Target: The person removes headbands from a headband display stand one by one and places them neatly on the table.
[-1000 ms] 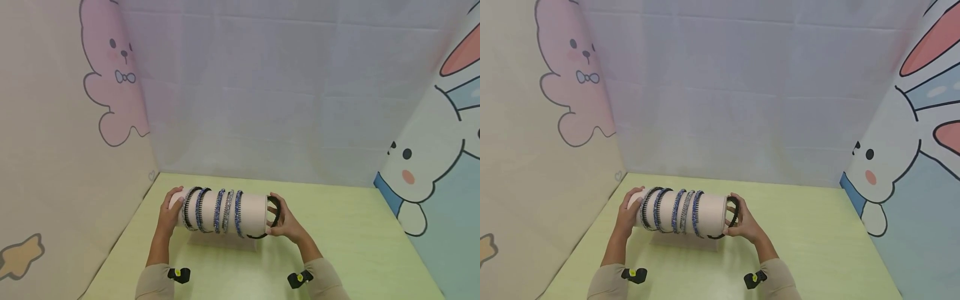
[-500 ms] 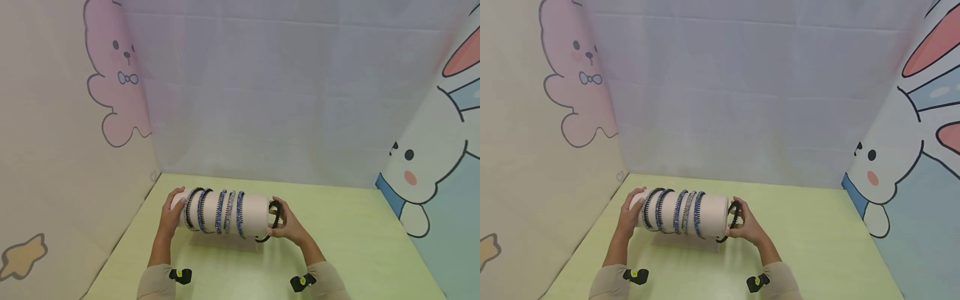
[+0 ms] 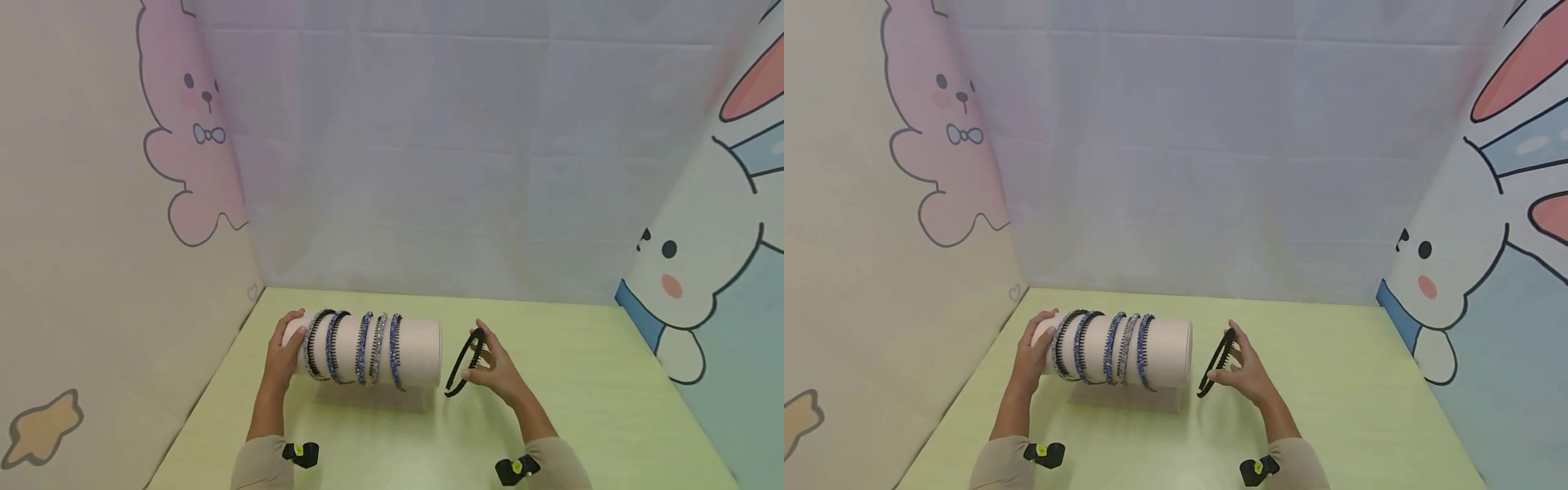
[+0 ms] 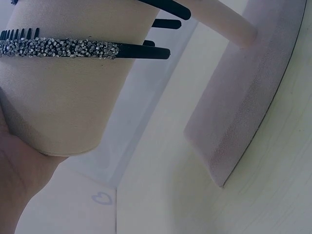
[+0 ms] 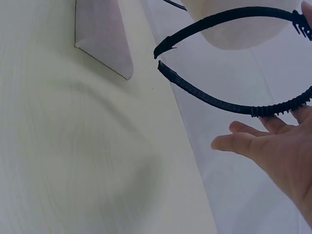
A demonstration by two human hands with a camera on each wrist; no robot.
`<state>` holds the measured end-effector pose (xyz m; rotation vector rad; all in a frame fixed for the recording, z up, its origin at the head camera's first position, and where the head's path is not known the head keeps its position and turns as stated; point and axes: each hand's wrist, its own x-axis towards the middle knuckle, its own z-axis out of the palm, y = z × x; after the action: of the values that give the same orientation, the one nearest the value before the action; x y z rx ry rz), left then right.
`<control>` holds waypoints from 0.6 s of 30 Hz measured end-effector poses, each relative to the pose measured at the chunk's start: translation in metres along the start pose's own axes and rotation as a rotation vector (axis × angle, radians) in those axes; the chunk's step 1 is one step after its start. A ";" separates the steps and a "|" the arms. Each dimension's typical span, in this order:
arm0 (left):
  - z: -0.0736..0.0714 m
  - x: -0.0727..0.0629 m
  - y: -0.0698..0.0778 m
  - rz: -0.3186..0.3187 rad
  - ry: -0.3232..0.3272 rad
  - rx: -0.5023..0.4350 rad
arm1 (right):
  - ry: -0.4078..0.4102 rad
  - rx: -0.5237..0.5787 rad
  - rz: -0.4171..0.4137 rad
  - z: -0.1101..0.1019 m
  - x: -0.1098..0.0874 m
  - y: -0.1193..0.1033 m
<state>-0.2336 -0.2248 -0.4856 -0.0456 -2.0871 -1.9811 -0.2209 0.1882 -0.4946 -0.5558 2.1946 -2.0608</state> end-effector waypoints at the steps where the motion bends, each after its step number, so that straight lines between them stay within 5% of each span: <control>1: 0.000 0.000 0.000 -0.002 -0.001 0.001 | 0.010 0.014 0.002 -0.001 -0.001 -0.001; 9: -0.002 0.004 0.000 0.004 0.001 -0.004 | 0.075 0.140 -0.037 0.000 -0.008 0.005; 18: 0.001 0.001 0.000 -0.012 -0.003 -0.018 | 0.176 0.104 -0.022 0.002 -0.018 0.003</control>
<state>-0.2348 -0.2243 -0.4854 -0.0387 -2.0764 -2.0080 -0.2041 0.1915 -0.5008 -0.4051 2.1629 -2.3004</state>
